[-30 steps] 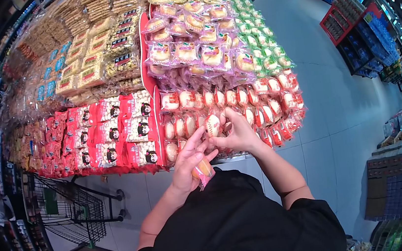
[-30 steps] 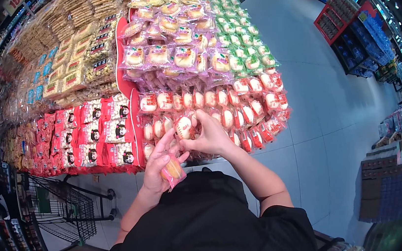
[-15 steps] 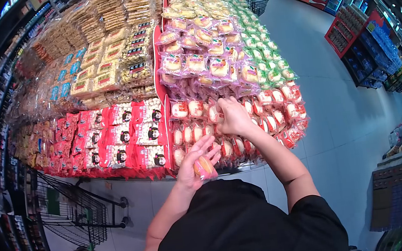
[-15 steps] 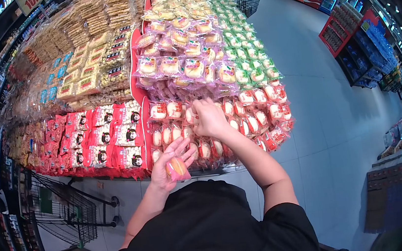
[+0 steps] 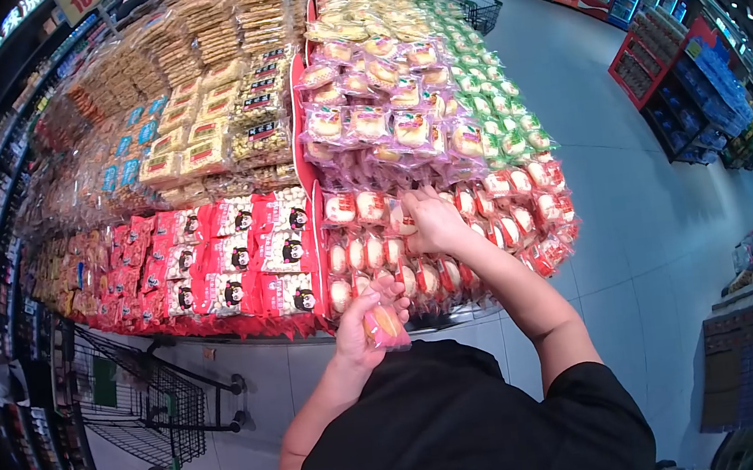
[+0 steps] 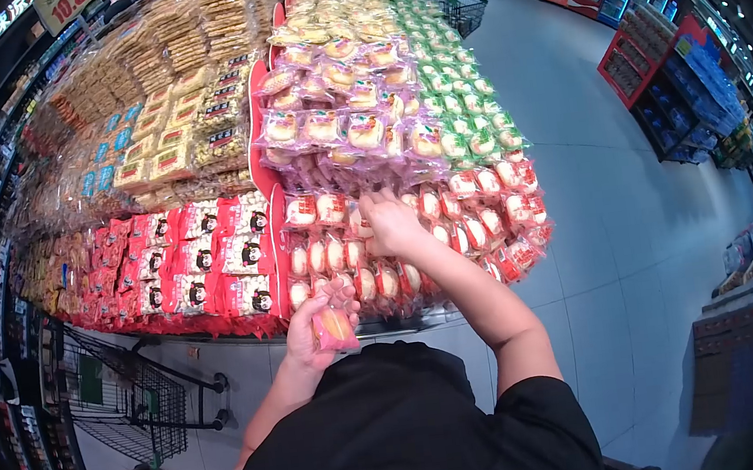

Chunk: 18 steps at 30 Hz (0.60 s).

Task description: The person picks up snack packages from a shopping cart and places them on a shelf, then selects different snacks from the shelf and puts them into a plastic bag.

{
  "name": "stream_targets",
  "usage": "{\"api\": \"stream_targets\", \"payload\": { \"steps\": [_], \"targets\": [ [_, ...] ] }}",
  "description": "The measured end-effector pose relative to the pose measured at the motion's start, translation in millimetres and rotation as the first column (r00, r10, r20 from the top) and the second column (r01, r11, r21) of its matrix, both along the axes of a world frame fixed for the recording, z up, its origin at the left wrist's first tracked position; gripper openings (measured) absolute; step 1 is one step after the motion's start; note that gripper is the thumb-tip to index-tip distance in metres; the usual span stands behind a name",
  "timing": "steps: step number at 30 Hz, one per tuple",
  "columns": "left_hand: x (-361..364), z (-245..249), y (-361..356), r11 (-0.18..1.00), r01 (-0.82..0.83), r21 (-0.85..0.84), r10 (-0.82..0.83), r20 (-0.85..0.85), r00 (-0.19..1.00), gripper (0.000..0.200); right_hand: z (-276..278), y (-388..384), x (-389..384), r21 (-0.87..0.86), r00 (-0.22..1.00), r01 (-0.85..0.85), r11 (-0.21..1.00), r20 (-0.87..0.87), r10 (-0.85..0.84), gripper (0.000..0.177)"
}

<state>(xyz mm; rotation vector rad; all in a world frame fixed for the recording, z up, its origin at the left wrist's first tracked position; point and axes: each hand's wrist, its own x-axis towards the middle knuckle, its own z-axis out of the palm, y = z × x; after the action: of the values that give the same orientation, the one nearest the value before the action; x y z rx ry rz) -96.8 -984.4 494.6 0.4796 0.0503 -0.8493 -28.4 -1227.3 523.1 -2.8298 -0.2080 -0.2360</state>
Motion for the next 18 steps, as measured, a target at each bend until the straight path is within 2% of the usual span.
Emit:
{"api": "stream_targets", "payload": {
  "steps": [4, 7, 9, 12, 15, 18],
  "targets": [
    [-5, 2, 1, 1.000, 0.002, 0.012, -0.002, -0.003, 1.000, 0.038, 4, -2, 9, -0.033, 0.995, 0.025, 0.999, -0.100, -0.028, 0.040],
    [-6, 5, 4, 1.000, -0.001, 0.009, 0.002, -0.013, 1.000, 0.036, 10, 1, 10, -0.016, 0.999, 0.034, 0.999, -0.029, -0.035, 0.046],
    [-7, 4, 6, 1.000, -0.008, 0.008, 0.008, -0.024, 1.000, 0.034, 5, 0, 14, -0.010, 0.995, 0.017, 1.000, 0.094, -0.016, 0.035],
    [-8, 1, 7, 1.000, -0.009, 0.002, 0.009, -0.018, 1.000, 0.034, -5, 1, 17, -0.011, 0.988, 0.012, 1.000, 0.154, -0.010, 0.036],
    [-9, 3, 8, 1.000, -0.008, 0.008, 0.008, -0.023, 1.000, 0.033, -9, 2, 15, 0.025, 0.979, 0.002, 1.000, 0.203, -0.007, 0.038],
    [-8, 4, 7, 1.000, -0.016, 0.011, 0.016, -0.018, 1.000, 0.031, -19, 1, 13, 0.034, 0.983, 0.037, 0.999, 0.178, -0.043, 0.041]
  ]
}}
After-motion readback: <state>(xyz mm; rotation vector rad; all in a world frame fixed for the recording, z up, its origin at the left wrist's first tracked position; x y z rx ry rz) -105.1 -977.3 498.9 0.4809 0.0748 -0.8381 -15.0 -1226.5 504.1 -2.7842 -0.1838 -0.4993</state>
